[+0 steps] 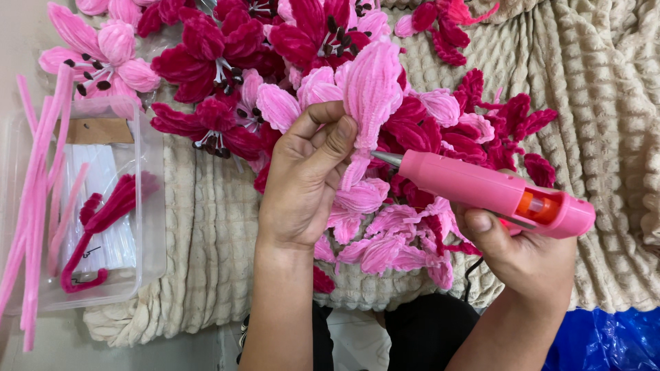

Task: The person assembles artificial flowers by applying hot glue to pink petals and pressing them together to form a floral shape.

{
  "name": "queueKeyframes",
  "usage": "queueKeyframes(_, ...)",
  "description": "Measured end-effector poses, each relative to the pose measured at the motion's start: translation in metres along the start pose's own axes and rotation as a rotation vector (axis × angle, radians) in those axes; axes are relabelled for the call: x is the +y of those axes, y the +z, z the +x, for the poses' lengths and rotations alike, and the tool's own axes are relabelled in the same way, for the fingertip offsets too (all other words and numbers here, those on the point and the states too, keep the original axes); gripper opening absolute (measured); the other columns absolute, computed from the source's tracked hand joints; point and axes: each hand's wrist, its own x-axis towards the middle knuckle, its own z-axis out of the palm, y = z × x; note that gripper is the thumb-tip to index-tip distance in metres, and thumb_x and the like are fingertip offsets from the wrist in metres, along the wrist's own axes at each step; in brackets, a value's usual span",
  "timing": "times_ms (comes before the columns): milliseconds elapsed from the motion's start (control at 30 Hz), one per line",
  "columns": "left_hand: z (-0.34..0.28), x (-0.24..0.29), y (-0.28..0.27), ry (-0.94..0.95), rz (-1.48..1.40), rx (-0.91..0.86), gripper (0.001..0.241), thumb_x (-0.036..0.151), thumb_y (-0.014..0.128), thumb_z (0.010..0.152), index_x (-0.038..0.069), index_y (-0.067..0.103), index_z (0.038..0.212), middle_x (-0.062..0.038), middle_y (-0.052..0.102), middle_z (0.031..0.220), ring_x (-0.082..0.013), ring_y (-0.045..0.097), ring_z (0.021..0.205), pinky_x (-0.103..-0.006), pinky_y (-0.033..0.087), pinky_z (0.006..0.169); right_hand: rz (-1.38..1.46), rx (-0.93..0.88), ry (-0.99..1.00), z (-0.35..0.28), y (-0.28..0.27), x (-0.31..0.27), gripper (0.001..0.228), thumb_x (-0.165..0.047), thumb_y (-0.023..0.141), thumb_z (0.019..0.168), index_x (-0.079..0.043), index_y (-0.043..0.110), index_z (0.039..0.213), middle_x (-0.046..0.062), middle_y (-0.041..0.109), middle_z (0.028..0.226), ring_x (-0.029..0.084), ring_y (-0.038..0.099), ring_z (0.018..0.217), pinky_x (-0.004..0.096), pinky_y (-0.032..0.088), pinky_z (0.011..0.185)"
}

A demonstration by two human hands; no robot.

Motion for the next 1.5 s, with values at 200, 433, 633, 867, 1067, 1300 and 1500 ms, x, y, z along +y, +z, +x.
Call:
queueKeyframes(200, -0.001, -0.001, 0.000, -0.009, 0.025, 0.002, 0.025, 0.005, 0.077, 0.092, 0.005, 0.068, 0.116, -0.003, 0.072, 0.095, -0.0073, 0.066, 0.088, -0.0190, 0.054, 0.084, 0.096, 0.048, -0.017, 0.000, 0.002, 0.000, 0.036, -0.029, 0.065, 0.097, 0.005, 0.060, 0.110, 0.012, 0.064, 0.089, 0.020, 0.067, 0.078, 0.031, 0.058, 0.069)
queueKeyframes(433, -0.002, 0.000, 0.003, -0.037, 0.048, 0.013, 0.027, 0.005, 0.078, 0.091, 0.006, 0.068, 0.116, -0.003, 0.072, 0.096, -0.0080, 0.067, 0.091, -0.0200, 0.056, 0.088, 0.136, 0.087, -0.031, -0.003, 0.000, 0.010, 0.041, -0.028, 0.066, 0.097, 0.004, 0.054, 0.120, 0.014, 0.063, 0.088, 0.022, 0.066, 0.075, 0.031, 0.059, 0.065)
queueKeyframes(633, -0.002, 0.001, 0.003, -0.023, 0.039, -0.007, 0.024, 0.005, 0.078, 0.091, 0.006, 0.068, 0.113, -0.003, 0.071, 0.095, -0.0077, 0.066, 0.091, -0.0196, 0.056, 0.089, 0.119, 0.135, 0.009, -0.004, 0.001, 0.008, 0.038, -0.024, 0.067, 0.097, 0.005, 0.056, 0.118, 0.015, 0.064, 0.091, 0.022, 0.066, 0.078, 0.033, 0.059, 0.068)
queueKeyframes(867, -0.001, 0.001, 0.001, -0.011, 0.027, 0.000, 0.026, 0.004, 0.078, 0.091, 0.005, 0.068, 0.115, -0.004, 0.073, 0.096, -0.0086, 0.068, 0.092, -0.0200, 0.056, 0.088, 0.026, 0.007, -0.025, 0.002, 0.001, -0.007, 0.038, -0.028, 0.064, 0.097, 0.005, 0.059, 0.113, 0.010, 0.063, 0.091, 0.018, 0.066, 0.081, 0.029, 0.057, 0.073)
queueKeyframes(1067, -0.001, 0.000, 0.000, -0.010, 0.015, -0.003, 0.025, 0.004, 0.077, 0.092, 0.005, 0.068, 0.115, -0.004, 0.073, 0.096, -0.0079, 0.067, 0.090, -0.0192, 0.055, 0.086, 0.040, -0.010, 0.004, 0.001, -0.004, -0.007, 0.035, -0.024, 0.065, 0.096, 0.005, 0.059, 0.114, 0.012, 0.065, 0.094, 0.019, 0.067, 0.081, 0.030, 0.058, 0.071)
queueKeyframes(1300, 0.000, -0.001, -0.002, -0.024, -0.015, 0.001, 0.029, 0.002, 0.077, 0.091, 0.002, 0.068, 0.119, -0.004, 0.072, 0.098, -0.0086, 0.068, 0.091, -0.0188, 0.056, 0.087, 0.143, 0.041, 0.085, 0.013, -0.008, -0.025, 0.069, -0.051, 0.055, 0.097, 0.011, 0.052, 0.127, 0.020, 0.066, 0.075, 0.017, 0.047, 0.033, 0.024, 0.036, 0.030)
queueKeyframes(1500, -0.001, -0.002, 0.000, -0.060, -0.030, 0.004, 0.027, 0.002, 0.077, 0.091, 0.005, 0.069, 0.116, -0.003, 0.077, 0.095, -0.0087, 0.072, 0.087, -0.0209, 0.058, 0.080, 0.272, 0.059, 0.088, 0.008, -0.030, -0.013, 0.028, -0.016, 0.056, 0.102, -0.007, 0.042, 0.125, 0.007, 0.047, 0.083, 0.011, 0.041, 0.050, 0.022, 0.029, 0.042)
